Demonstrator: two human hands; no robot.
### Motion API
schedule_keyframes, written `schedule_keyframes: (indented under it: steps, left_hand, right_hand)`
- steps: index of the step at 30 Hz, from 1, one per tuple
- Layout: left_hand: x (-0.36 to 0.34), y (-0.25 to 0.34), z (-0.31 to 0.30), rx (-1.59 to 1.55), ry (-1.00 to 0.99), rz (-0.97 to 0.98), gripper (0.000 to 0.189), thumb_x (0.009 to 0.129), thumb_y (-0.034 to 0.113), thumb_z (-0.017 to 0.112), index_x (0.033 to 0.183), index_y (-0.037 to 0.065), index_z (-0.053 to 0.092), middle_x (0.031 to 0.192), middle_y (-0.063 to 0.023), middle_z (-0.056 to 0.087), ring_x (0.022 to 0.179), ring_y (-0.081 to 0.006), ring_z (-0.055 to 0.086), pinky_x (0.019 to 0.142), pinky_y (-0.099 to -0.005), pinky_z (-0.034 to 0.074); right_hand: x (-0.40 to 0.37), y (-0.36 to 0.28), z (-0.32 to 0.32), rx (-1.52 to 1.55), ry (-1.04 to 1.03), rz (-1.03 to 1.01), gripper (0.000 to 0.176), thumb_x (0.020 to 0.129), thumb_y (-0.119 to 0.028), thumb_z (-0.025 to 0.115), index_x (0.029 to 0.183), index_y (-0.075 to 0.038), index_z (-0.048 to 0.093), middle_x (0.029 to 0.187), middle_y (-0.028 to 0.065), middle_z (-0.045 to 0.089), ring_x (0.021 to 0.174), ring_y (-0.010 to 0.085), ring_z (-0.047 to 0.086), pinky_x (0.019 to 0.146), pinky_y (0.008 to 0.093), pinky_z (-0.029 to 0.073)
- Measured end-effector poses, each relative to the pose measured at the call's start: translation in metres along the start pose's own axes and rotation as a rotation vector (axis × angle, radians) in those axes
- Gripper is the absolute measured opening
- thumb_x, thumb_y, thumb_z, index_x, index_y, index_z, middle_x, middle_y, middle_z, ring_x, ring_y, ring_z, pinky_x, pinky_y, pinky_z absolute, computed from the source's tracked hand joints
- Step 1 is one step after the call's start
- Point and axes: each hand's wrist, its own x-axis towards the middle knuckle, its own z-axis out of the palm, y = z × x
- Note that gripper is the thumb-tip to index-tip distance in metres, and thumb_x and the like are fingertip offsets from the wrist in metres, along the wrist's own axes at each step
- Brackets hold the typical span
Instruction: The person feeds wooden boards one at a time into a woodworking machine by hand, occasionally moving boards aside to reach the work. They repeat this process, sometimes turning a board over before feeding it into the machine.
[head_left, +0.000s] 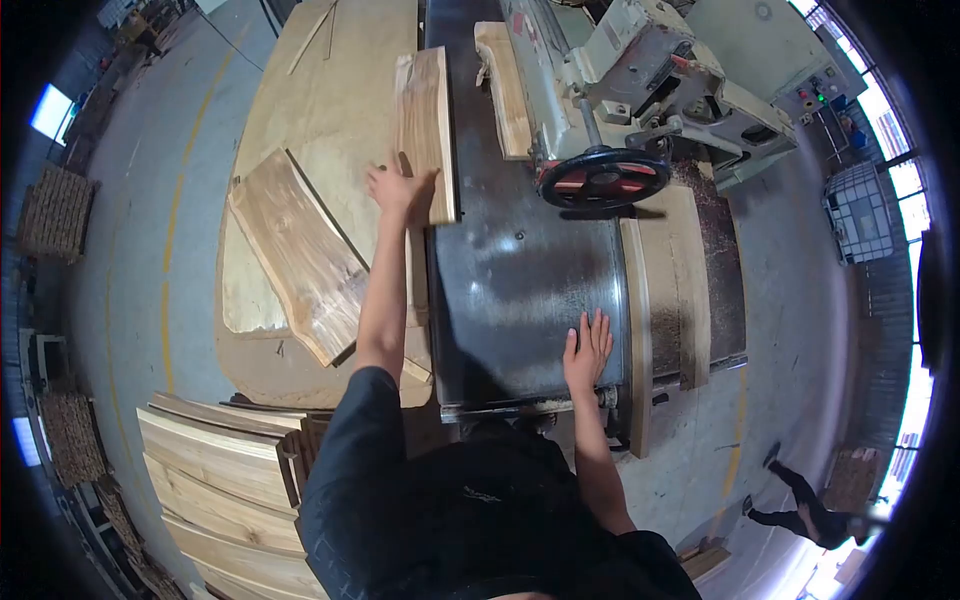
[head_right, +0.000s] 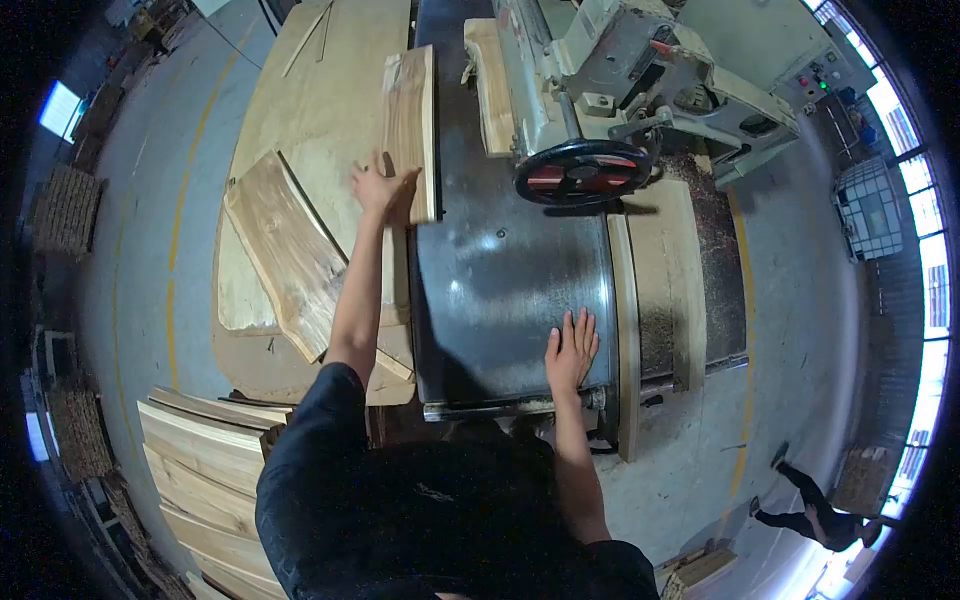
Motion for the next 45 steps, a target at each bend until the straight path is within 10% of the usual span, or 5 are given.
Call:
schedule_keyframes:
  steps: [2,11,17,22,45]
  left_hand:
    - [-0.027,0.01,0.003,0.15,-0.084,-0.06,0.099,0.068,0.081,0.072,0.144,0.018,0.058,0.15,-0.04,0.033,0.138,-0.0562,0.035,0.112,-0.0616,0.032]
    - [-0.275,0.071,-0.036,0.072,0.061,0.018,0.066,0.083,0.054,0.078,0.131,0.011,0.067,0.15,-0.0457,0.027,0.128,-0.0605,0.04,0.108,-0.0608,0.035]
    - [-0.424,0.101,-0.067,0.065,-0.015,0.121,0.06,0.08,0.053,0.081,0.126,0.015,0.073,0.151,-0.046,0.028,0.123,-0.0569,0.046,0.102,-0.0559,0.041]
    - [-0.494,0.123,-0.075,-0.018,-0.124,0.257,0.062,0.076,0.051,0.085,0.125,0.015,0.074,0.152,-0.0426,0.03,0.125,-0.0562,0.047,0.104,-0.0536,0.043]
    - [-0.381,0.189,0.036,-0.144,-0.203,0.289,0.065,0.072,0.053,0.086,0.121,0.011,0.076,0.149,-0.0446,0.032,0.135,-0.0563,0.043,0.11,-0.0525,0.042]
  right_hand:
    - [0.002,-0.003,0.0,0.006,0.007,-0.003,0.048,0.106,-0.032,0.05,0.146,-0.008,0.056,0.163,0.0151,0.038,0.153,0.0358,0.028,0.124,0.0529,0.019]
    - [-0.003,0.008,-0.007,0.115,0.071,-0.061,0.043,0.103,-0.029,0.056,0.139,-0.005,0.063,0.158,0.017,0.044,0.149,0.0367,0.035,0.122,0.051,0.024]
    - [-0.075,0.034,-0.059,0.505,-0.187,-0.566,0.031,0.089,-0.008,0.069,0.118,0.001,0.071,0.138,0.0185,0.061,0.132,0.0369,0.053,0.11,0.047,0.044]
    - [-0.154,0.073,-0.1,0.589,-0.179,-0.397,0.032,0.085,-0.007,0.073,0.116,0.001,0.072,0.142,0.0175,0.057,0.134,0.0377,0.049,0.111,0.0474,0.043]
    - [-0.099,0.063,-0.098,0.066,-0.345,-0.168,0.074,0.092,-0.037,0.069,0.148,0.006,0.046,0.165,0.0342,0.013,0.153,0.0498,0.013,0.122,0.0563,0.022]
